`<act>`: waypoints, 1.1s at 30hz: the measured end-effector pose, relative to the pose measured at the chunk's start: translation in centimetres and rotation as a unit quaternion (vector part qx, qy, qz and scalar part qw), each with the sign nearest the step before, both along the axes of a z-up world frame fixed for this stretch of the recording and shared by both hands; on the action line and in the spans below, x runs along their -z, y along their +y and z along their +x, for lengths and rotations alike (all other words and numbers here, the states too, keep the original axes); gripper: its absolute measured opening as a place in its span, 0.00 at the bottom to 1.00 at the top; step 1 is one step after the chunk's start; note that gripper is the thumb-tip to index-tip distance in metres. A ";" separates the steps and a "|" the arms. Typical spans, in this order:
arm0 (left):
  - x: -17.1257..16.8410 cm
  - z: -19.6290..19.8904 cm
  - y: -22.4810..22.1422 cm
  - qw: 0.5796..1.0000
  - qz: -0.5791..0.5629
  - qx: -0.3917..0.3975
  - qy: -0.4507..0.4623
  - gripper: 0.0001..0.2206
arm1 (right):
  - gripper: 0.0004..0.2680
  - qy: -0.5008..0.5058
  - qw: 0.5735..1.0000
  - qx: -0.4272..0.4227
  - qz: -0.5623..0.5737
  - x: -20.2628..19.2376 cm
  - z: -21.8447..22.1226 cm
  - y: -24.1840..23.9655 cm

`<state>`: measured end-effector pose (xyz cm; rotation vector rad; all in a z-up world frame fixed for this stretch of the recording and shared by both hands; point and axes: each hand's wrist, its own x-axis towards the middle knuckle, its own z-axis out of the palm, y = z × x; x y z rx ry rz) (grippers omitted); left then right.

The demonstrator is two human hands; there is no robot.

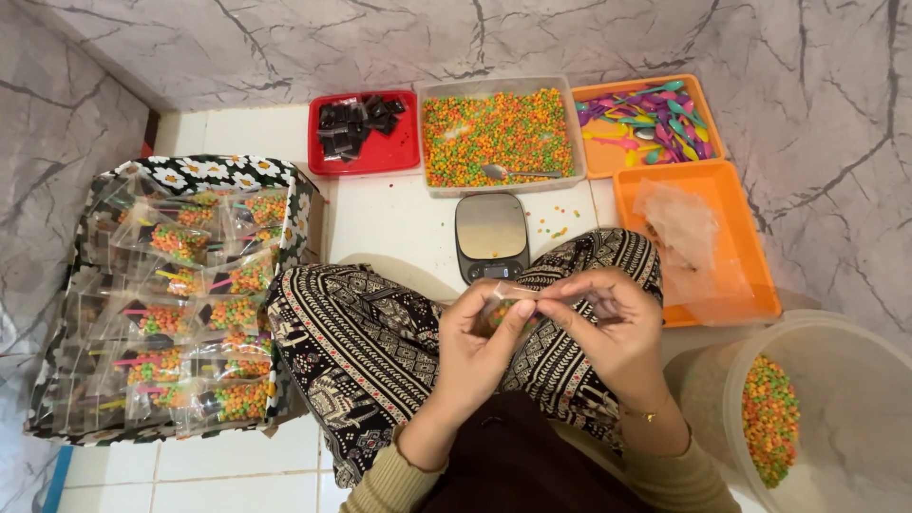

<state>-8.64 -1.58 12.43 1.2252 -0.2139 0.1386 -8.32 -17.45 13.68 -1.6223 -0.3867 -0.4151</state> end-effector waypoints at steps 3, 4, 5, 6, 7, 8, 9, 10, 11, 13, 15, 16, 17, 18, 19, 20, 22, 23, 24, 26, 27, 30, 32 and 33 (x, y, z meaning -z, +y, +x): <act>-0.2 -0.2 0.0 1.000 0.006 -0.011 -0.019 0.06 | 0.11 0.015 1.000 -0.011 -0.004 -0.4 -0.1 -0.1; -0.5 -0.3 0.1 1.000 0.006 -0.011 -0.019 0.06 | 0.11 0.016 1.000 -0.010 -0.004 -0.5 -0.1 -0.3; -0.8 -0.3 0.1 0.999 0.014 -0.015 -0.029 0.06 | 0.11 0.029 0.999 -0.012 -0.013 -0.6 0.0 -0.5; -1.0 -0.4 0.1 0.999 0.021 -0.020 -0.039 0.06 | 0.11 0.041 0.999 -0.013 -0.022 -0.8 0.0 -0.8; -1.4 -0.4 0.2 0.999 0.021 -0.019 -0.039 0.06 | 0.11 0.041 0.999 -0.013 -0.022 -0.8 0.0 -1.0; -1.7 -0.5 0.3 0.999 0.018 -0.015 -0.037 0.06 | 0.08 0.045 0.998 -0.025 -0.031 -0.9 -0.1 -1.2; -2.1 -0.6 0.3 0.999 0.015 -0.012 -0.036 0.06 | 0.06 0.049 0.997 -0.038 -0.040 -0.9 -0.1 -1.4; -1.8 -0.6 0.3 0.999 0.015 -0.012 -0.035 0.06 | 0.06 0.050 0.997 -0.038 -0.040 -1.1 -0.2 -1.3; -1.6 -0.6 0.3 1.000 -0.004 0.000 -0.021 0.05 | 0.05 0.056 0.997 -0.038 -0.046 -1.3 -0.3 -1.2; -1.3 -0.5 0.2 1.000 -0.023 0.015 -0.005 0.05 | 0.04 0.064 0.996 -0.035 -0.051 -1.5 -0.5 -1.1; -1.3 -0.5 0.1 0.999 -0.031 0.023 0.005 0.06 | 0.04 0.072 0.995 -0.042 -0.047 -1.5 -0.4 -1.1; -1.3 -0.4 0.2 0.999 -0.031 0.023 0.007 0.06 | 0.04 0.073 0.995 -0.041 -0.047 -1.4 -0.4 -1.0; -1.2 -0.3 0.2 0.999 -0.029 0.026 0.004 0.06 | 0.03 0.072 0.996 -0.039 -0.043 -1.4 -0.4 -1.0; -1.1 -0.2 0.3 0.999 -0.028 0.027 0.002 0.06 | 0.03 0.070 0.996 -0.037 -0.040 -1.3 -0.3 -0.9; -1.0 -0.2 0.3 0.999 -0.029 0.027 0.004 0.06 | 0.03 0.071 0.996 -0.036 -0.040 -1.2 -0.4 -0.9; -0.8 -0.1 0.3 0.999 -0.032 0.026 0.002 0.06 | 0.03 0.066 0.996 -0.033 -0.040 -1.2 -0.3 -0.9; -0.6 -0.1 0.2 0.999 -0.036 0.025 0.002 0.06 | 0.03 0.061 0.997 -0.030 -0.039 -1.1 -0.3 -0.8; -0.6 0.0 0.2 0.999 -0.041 0.024 -0.001 0.06 | 0.03 0.054 0.997 -0.023 -0.041 -1.1 -0.4 -0.7; -0.6 0.0 0.1 0.999 -0.045 0.024 -0.003 0.06 | 0.02 0.047 0.998 -0.017 -0.042 -1.1 -0.4 -0.6; -1.1 0.0 0.3 0.999 -0.037 0.023 -0.017 0.06 | 0.03 0.043 0.998 -0.008 -0.048 -1.1 -0.4 -0.5; -1.4 0.0 0.4 0.999 -0.028 0.022 -0.033 0.06 | 0.03 0.037 0.998 0.000 -0.053 -1.1 -0.4 -0.5; -0.5 0.0 0.1 0.998 -0.043 0.019 -0.037 0.07 | 0.03 0.033 0.999 0.009 -0.038 -0.8 -0.6 -0.3; -0.5 0.1 0.1 0.998 -0.047 0.017 -0.040 0.08 | 0.03 0.033 0.998 0.012 -0.047 -0.6 -0.4 -0.3; -0.5 0.2 0.1 0.998 -0.049 0.015 -0.043 0.08 | 0.03 0.033 0.998 0.015 -0.056 -0.5 -0.3 -0.3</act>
